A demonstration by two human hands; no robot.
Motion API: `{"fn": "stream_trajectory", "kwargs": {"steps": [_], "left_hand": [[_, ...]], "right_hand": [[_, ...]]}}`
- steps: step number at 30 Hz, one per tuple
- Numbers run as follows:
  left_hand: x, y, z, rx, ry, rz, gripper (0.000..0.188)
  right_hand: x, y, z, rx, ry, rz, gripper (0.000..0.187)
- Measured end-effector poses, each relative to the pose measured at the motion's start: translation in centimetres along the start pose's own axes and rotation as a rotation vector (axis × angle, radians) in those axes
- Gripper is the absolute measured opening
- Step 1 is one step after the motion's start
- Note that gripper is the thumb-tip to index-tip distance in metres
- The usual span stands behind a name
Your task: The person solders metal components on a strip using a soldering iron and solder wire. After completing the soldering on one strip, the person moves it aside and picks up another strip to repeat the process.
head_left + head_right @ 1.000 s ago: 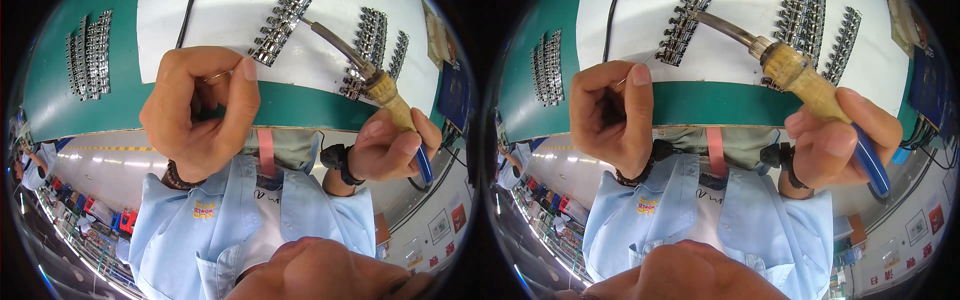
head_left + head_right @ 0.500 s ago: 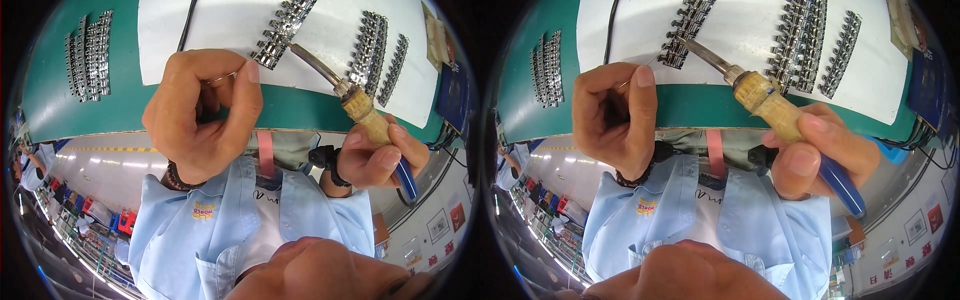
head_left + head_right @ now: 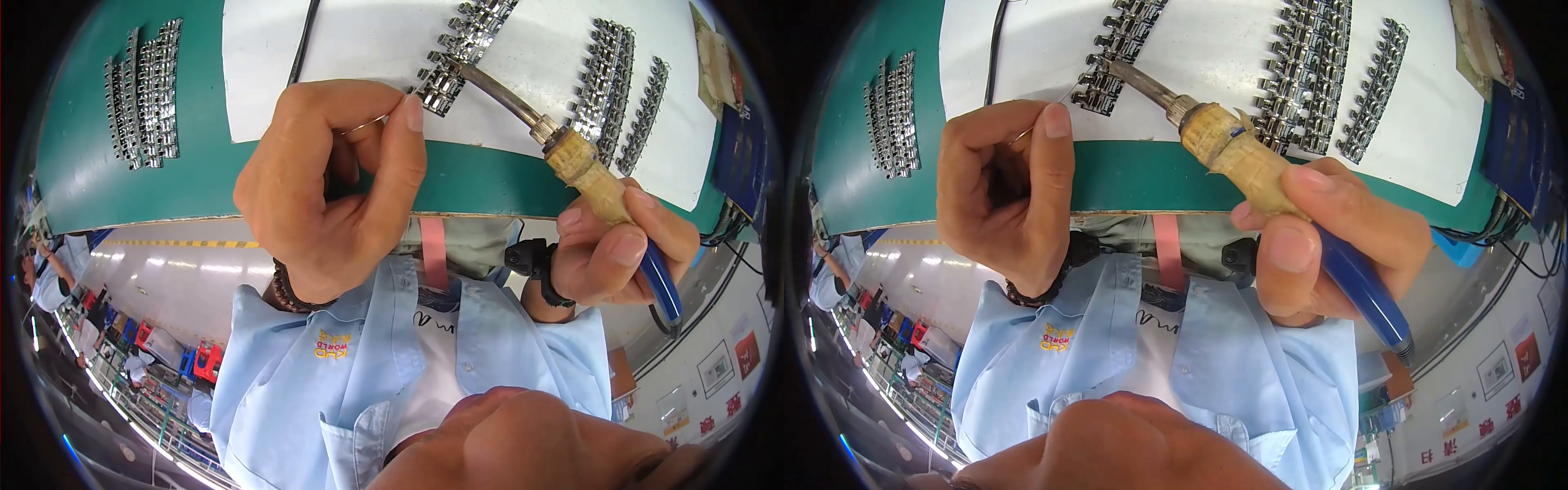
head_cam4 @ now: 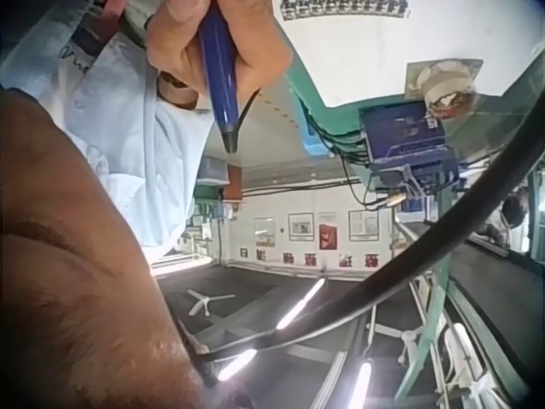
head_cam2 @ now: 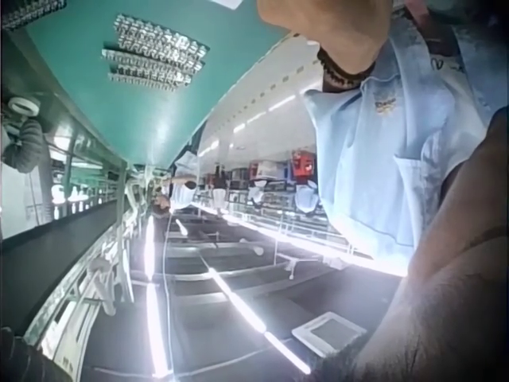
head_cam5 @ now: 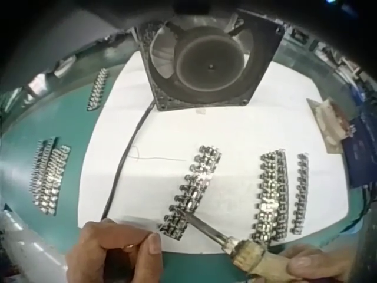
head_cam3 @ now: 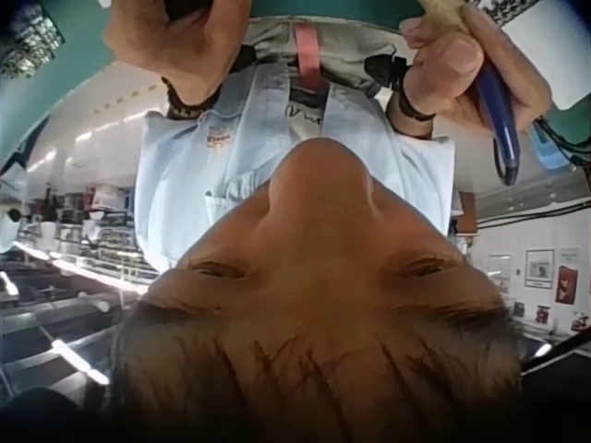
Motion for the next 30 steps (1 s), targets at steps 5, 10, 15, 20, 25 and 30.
{"fn": "stream_trajectory", "kwargs": {"steps": [5,10,15,20,25,30], "left_hand": [[-0.2,0.1,0.1,-0.048,-0.044,-0.001,0.01],[0.0,0.2,0.0,0.015,0.028,-0.028,0.01],[0.0,-0.1,0.0,-0.005,0.003,-0.041,0.01],[0.0,-0.2,0.0,-0.001,-0.004,-0.041,0.01],[0.0,-0.1,0.0,-0.01,-0.016,-0.032,0.01],[-0.1,-0.1,0.1,-0.035,-0.034,-0.027,0.01]], "right_hand": [[-0.2,0.0,-0.3,0.052,0.008,0.021,0.039],[0.1,-0.2,-0.4,0.057,0.128,0.0,0.042],[-0.2,-0.5,0.0,0.048,0.184,-0.116,0.044],[-0.1,-1.1,-0.3,0.097,0.199,-0.211,0.044],[-0.1,-1.3,-0.4,0.123,0.217,-0.273,0.044],[-0.3,-1.2,-0.3,0.115,0.199,-0.268,0.043]]}}
Point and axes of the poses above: each hand's wrist, its own x-axis away from the middle knuckle, its own z-axis out of the back of the hand, y = z × x, the point moved 1 cm from there along -x, towards the middle knuckle, and after that the axes turned 4 degrees about -x, right-handed, at the moved point
